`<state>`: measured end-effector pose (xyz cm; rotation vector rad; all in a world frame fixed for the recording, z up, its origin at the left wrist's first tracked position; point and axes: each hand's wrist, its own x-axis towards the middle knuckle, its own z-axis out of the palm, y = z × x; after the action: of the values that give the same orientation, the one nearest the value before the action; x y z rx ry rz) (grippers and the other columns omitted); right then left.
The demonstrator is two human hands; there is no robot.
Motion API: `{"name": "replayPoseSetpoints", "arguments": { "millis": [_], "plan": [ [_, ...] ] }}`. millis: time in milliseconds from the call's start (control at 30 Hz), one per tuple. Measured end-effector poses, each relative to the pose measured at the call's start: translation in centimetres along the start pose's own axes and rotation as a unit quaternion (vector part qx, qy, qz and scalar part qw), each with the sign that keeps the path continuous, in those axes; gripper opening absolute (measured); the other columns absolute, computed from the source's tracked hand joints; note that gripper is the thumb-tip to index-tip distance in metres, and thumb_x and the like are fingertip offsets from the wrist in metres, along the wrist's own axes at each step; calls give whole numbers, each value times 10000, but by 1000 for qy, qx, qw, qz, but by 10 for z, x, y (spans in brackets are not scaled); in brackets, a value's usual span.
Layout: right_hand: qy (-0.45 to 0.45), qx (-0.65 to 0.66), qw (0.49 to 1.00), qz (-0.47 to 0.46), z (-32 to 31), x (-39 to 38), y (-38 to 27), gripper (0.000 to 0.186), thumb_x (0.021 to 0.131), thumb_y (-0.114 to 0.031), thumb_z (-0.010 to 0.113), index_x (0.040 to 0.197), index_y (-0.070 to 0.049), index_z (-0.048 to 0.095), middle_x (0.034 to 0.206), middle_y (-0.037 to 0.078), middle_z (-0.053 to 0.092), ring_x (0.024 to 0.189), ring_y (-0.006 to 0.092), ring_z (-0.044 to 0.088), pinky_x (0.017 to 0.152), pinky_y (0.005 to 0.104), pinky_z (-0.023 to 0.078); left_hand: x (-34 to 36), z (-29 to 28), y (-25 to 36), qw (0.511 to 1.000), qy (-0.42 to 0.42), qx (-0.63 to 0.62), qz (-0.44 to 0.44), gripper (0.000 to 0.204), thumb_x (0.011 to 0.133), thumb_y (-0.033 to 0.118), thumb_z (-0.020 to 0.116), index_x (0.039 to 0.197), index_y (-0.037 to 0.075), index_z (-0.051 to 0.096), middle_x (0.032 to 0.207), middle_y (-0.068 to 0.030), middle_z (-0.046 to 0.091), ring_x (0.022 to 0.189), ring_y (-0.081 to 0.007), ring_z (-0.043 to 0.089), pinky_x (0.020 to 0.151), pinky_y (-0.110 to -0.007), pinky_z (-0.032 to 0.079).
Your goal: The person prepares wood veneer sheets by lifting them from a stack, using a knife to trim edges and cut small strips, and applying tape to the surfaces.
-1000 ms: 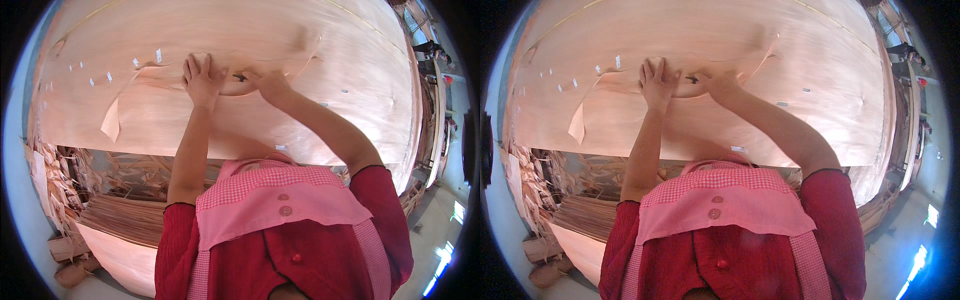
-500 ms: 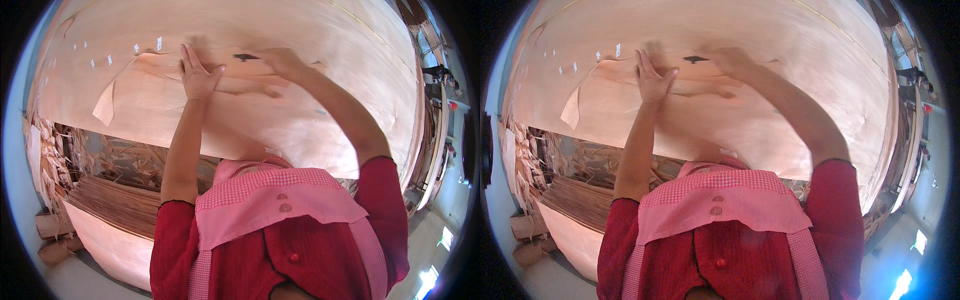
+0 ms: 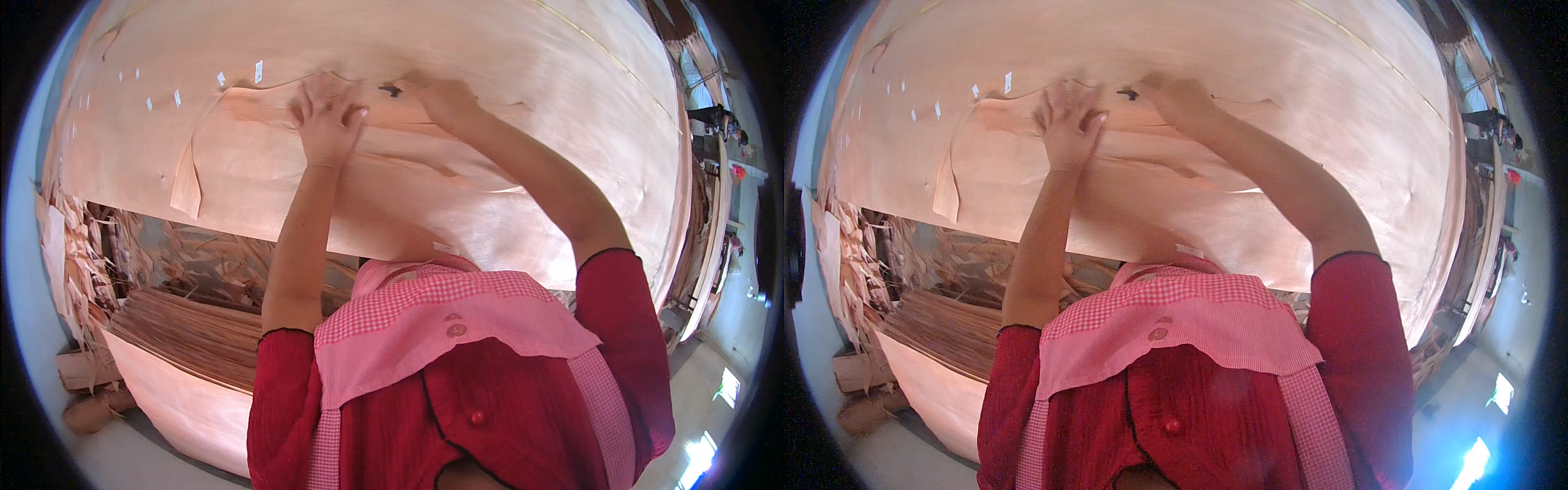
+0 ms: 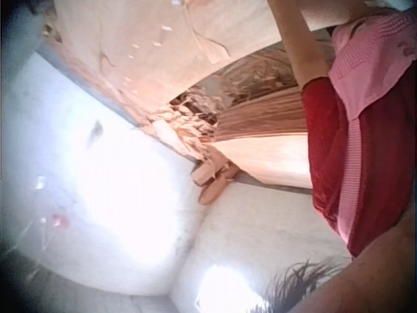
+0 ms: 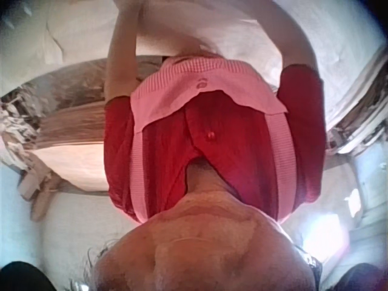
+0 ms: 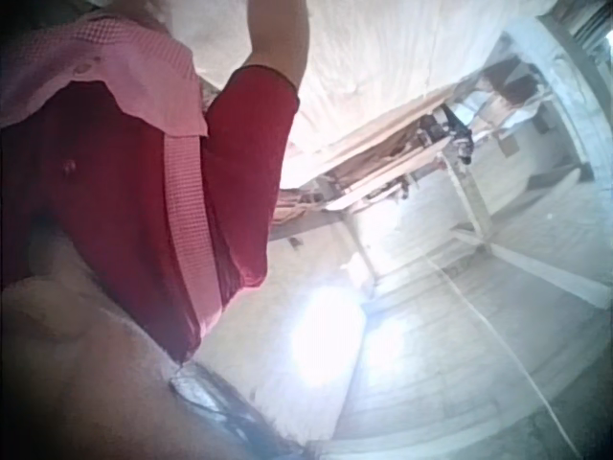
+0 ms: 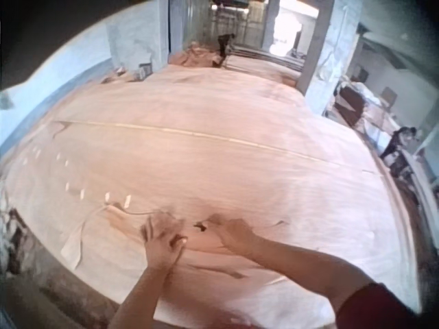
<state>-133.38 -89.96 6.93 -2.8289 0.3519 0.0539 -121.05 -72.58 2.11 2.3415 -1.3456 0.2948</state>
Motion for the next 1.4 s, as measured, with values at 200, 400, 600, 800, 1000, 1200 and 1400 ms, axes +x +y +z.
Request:
{"name": "replayPoseSetpoints", "arguments": {
  "millis": [200, 400, 600, 800, 1000, 1200, 1400],
  "plan": [
    [25, 30, 997, 62, -4, -33, 1, 346, 877, -116, 358, 1198, -178, 469, 984, 86, 592, 806, 263, 573, 683, 356, 468, 4, 16, -3, 996, -13, -61, 58, 224, 807, 244, 523, 1008, 244, 621, 1183, 40, 526, 1171, -186, 424, 995, -468, 251],
    [-63, -12, 982, 175, -17, -106, 35, 432, 845, -91, 411, 1248, -245, 399, 973, 100, 591, 826, 278, 586, 670, 363, 481, 3, 12, -3, 996, -22, -56, 60, 234, 816, 232, 509, 1023, 247, 618, 1200, 39, 516, 1173, -186, 425, 992, -459, 253],
    [-94, -57, 949, 297, -18, -155, 59, 540, 810, -187, 525, 1295, -265, 301, 978, 105, 585, 821, 272, 594, 660, 371, 481, 1, 16, -5, 996, 1, -50, 72, 225, 807, 229, 520, 1008, 235, 621, 1210, 27, 505, 1187, -209, 401, 981, -462, 252],
    [92, -52, 954, 280, -2, -117, 86, 310, 781, -340, 568, 1039, -169, 557, 784, 109, 616, 728, 254, 602, 616, 385, 463, 11, 3, 19, 989, 15, 31, 146, 229, 757, 203, 559, 970, 134, 606, 1016, -35, 554, 1008, -231, 488, 844, -412, 363],
    [204, 36, 865, 457, -32, -137, 125, 245, 780, -356, 564, 903, -150, 616, 632, 81, 615, 563, 281, 591, 519, 402, 462, 8, 6, 21, 986, -18, 71, 151, 226, 733, 235, 583, 904, 90, 607, 942, -57, 570, 851, -235, 553, 755, -382, 439],
    [79, 25, 978, 194, 17, -126, 31, 314, 736, -272, 623, 1039, -198, 583, 894, 71, 626, 837, 249, 591, 713, 352, 470, 9, 1, 19, 977, -120, 99, 144, 304, 759, 127, 493, 1054, 135, 563, 939, -74, 554, 748, -237, 581, 688, -375, 478],
    [129, 31, 982, 136, 48, -138, 33, 194, 782, -183, 527, 965, -187, 593, 888, 70, 613, 827, 263, 587, 687, 384, 482, 31, -13, 17, 942, -222, 90, 236, 321, 827, 146, 438, 1134, 141, 529, 982, -135, 543, 822, -276, 570, 736, -359, 469]
  ]
}}
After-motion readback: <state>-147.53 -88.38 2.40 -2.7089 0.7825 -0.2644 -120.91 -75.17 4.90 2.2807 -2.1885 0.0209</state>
